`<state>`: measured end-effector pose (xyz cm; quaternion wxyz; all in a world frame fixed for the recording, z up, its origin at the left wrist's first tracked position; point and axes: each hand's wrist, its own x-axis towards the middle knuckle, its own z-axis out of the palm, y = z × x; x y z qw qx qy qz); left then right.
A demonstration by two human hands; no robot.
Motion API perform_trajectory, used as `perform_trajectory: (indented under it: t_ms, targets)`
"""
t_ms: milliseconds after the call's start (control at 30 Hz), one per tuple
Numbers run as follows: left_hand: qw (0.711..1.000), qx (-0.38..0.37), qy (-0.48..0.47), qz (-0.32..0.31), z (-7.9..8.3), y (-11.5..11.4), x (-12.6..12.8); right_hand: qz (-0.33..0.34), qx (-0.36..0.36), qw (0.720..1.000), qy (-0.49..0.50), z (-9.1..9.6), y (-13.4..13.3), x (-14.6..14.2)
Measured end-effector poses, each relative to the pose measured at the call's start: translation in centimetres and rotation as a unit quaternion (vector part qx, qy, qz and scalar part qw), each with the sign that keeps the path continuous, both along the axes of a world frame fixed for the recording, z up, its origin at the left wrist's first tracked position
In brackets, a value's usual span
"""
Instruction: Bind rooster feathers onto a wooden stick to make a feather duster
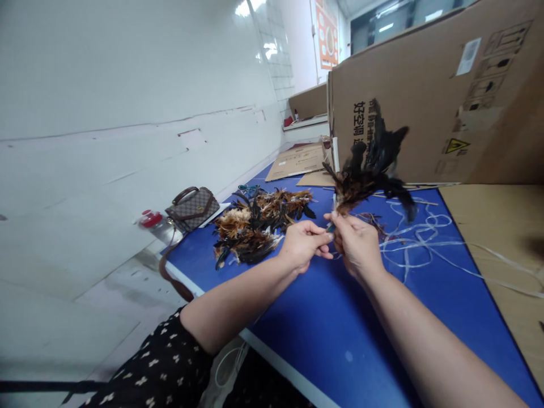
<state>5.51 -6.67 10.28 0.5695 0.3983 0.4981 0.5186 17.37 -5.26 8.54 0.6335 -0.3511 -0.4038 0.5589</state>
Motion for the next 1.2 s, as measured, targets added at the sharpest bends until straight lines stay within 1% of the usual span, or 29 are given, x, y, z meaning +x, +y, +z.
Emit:
perform_trajectory:
  t_ms: [67, 100, 167, 267, 333, 367, 433, 500, 600, 700, 767, 867, 933, 967, 1033, 1100, 1200]
  targets:
    - [1.000, -0.004, -0.004, -0.016, -0.3, 0.1, 0.0, -0.009, 0.000, 1.000, -0.024, -0.4, 0.4, 0.5]
    - [0.999, -0.007, -0.013, -0.040, -0.5, 0.2, -0.1, -0.007, 0.000, 0.999, -0.033, -0.6, 0.7, 0.8]
    - [0.993, -0.011, -0.041, -0.112, -0.8, 0.3, -0.5, 0.009, 0.004, 0.999, -0.042, -0.8, 1.0, 1.5]
    - [0.968, -0.022, -0.086, -0.236, -1.2, 0.3, -1.6, 0.034, 0.015, 0.998, -0.045, -0.6, 1.2, 2.3]
    - [0.949, -0.035, -0.111, -0.292, -1.5, 0.2, -2.2, 0.039, 0.016, 0.998, -0.044, -0.5, 1.2, 2.5]
    - [0.943, -0.041, -0.120, -0.306, -1.6, 0.3, -2.5, 0.044, 0.014, 0.998, -0.043, -0.5, 1.2, 2.5]
    - [0.941, -0.050, -0.126, -0.309, -1.8, 0.4, -2.9, 0.059, 0.010, 0.997, -0.038, -0.5, 1.1, 2.4]
    - [0.946, -0.057, -0.121, -0.294, -2.0, 0.5, -3.1, 0.073, 0.006, 0.997, -0.037, -0.7, 1.1, 2.3]
    - [0.955, -0.059, -0.112, -0.267, -2.0, 0.4, -3.0, 0.070, 0.004, 0.997, -0.039, -0.9, 1.2, 2.3]
    - [0.966, -0.053, -0.095, -0.234, -2.1, 0.2, -2.4, 0.064, 0.003, 0.996, -0.064, -1.0, 1.2, 2.4]
    - [0.975, -0.037, -0.086, -0.200, -2.4, 0.0, -1.7, 0.054, 0.007, 0.995, -0.088, -1.0, 1.2, 2.3]
    - [0.988, -0.004, -0.093, -0.123, -3.1, -0.2, -0.5, 0.038, 0.013, 0.993, -0.112, -1.2, 1.1, 2.0]
    - [0.991, 0.004, -0.094, -0.098, -3.4, -0.3, 0.1, 0.034, 0.008, 0.992, -0.122, -1.3, 1.1, 2.0]
    - [0.991, 0.004, -0.092, -0.100, -3.5, -0.3, 0.2, 0.033, 0.005, 0.992, -0.125, -1.2, 1.1, 2.1]
    - [0.987, -0.001, -0.092, -0.130, -3.5, -0.3, 0.1, 0.031, 0.002, 0.992, -0.122, -1.1, 1.2, 2.3]
    - [0.978, -0.012, -0.107, -0.179, -3.2, -0.4, -0.5, 0.032, 0.005, 0.994, -0.108, -0.9, 1.2, 2.7]
    - [0.955, -0.021, -0.127, -0.266, -2.9, -0.4, -1.9, 0.041, 0.010, 0.995, -0.094, -0.7, 1.3, 3.0]
